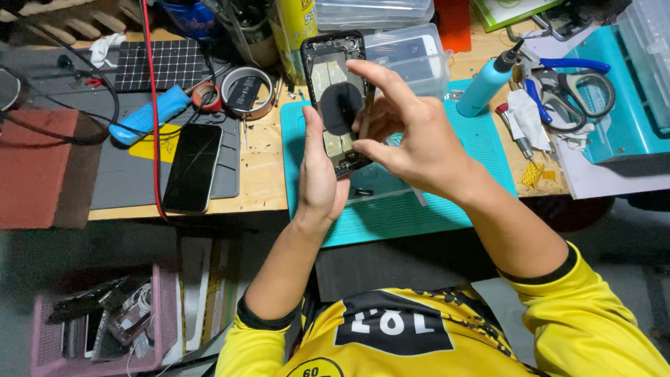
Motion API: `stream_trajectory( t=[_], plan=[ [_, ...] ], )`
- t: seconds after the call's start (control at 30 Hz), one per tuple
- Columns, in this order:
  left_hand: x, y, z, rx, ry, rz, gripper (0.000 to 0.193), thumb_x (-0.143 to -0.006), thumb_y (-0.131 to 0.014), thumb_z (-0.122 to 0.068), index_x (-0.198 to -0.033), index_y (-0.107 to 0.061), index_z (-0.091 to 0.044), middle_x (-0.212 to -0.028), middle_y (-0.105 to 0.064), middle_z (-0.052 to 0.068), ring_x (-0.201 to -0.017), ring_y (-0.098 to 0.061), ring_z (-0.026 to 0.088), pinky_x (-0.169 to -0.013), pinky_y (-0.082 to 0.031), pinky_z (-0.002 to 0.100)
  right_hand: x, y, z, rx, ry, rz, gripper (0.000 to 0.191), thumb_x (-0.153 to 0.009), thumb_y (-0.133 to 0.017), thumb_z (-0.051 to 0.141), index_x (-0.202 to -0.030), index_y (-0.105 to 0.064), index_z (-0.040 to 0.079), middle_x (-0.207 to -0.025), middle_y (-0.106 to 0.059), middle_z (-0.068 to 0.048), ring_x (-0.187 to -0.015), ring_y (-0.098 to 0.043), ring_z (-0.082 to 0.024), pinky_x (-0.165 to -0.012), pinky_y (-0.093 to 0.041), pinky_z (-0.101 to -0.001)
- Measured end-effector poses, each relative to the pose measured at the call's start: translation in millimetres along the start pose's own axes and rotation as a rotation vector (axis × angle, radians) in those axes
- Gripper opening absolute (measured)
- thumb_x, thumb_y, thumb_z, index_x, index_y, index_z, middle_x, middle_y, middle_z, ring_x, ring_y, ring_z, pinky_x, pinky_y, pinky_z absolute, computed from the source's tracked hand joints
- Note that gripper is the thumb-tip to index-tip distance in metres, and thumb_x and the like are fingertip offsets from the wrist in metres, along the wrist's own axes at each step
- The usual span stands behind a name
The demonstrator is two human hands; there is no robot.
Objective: The person works on a disassembled smartphone frame at a repair bench, holding it in one hand while using a blower to blow out the interior, picking at internal components with tweezers and a metal pick, applying liquid from a small bottle, and prying along the frame edges.
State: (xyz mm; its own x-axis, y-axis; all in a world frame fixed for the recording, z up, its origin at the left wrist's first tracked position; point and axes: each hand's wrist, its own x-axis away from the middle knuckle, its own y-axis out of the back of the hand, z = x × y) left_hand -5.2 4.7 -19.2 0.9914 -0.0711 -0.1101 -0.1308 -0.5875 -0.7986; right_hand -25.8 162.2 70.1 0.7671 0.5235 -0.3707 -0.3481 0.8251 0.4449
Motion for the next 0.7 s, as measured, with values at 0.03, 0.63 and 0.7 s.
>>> stream_trajectory(
  t=[0.03,0.63,0.7],
  plan=[
    [-0.1,1.1,0.7,0.001,-0.001,-0.008,0.058,-0.114,-0.033,-0.054,-0.137,-0.058,-0.007,-0.127,-0.066,0.004,-0.116,-0.063,0.016,-0.105,-0.051,0.035,0.3,-0.9,-0.7,0.021,-0.003,-0.002,0.084,-0.086,-0.079,-0.008,-0.157,-0.04,0.013,-0.1,-0.075,-0.006,-0.093,-0.076,-0.012,-0.083,-0.064,-0.0284],
    [2.9,16.0,-28.7,-0.139,-0.052,-0.078,0.082,-0.106,-0.024,-0.067,-0.134,-0.061,0.001,-0.117,-0.072,0.019,-0.102,-0.071,0.027,-0.088,-0.061,0.044,7.7,9.8,-13.6,-0.236,-0.025,-0.055,0.025,-0.103,-0.07,-0.008,-0.124,-0.058,-0.003,-0.11,-0.071,-0.013,-0.105,-0.072,-0.017,-0.094,-0.061,-0.0305],
    [6.3,23.6,-34.7,-0.12,-0.083,-0.11,0.081,-0.106,-0.025,-0.068,-0.135,-0.06,0.0,-0.116,-0.072,0.02,-0.1,-0.071,0.028,-0.086,-0.061,0.045,7.4,7.5,-18.4,-0.04,-0.028,-0.046,0.015,-0.102,-0.069,-0.003,-0.113,-0.059,-0.003,-0.099,-0.071,-0.011,-0.091,-0.072,-0.015,-0.082,-0.059,-0.0283]
  ],
)
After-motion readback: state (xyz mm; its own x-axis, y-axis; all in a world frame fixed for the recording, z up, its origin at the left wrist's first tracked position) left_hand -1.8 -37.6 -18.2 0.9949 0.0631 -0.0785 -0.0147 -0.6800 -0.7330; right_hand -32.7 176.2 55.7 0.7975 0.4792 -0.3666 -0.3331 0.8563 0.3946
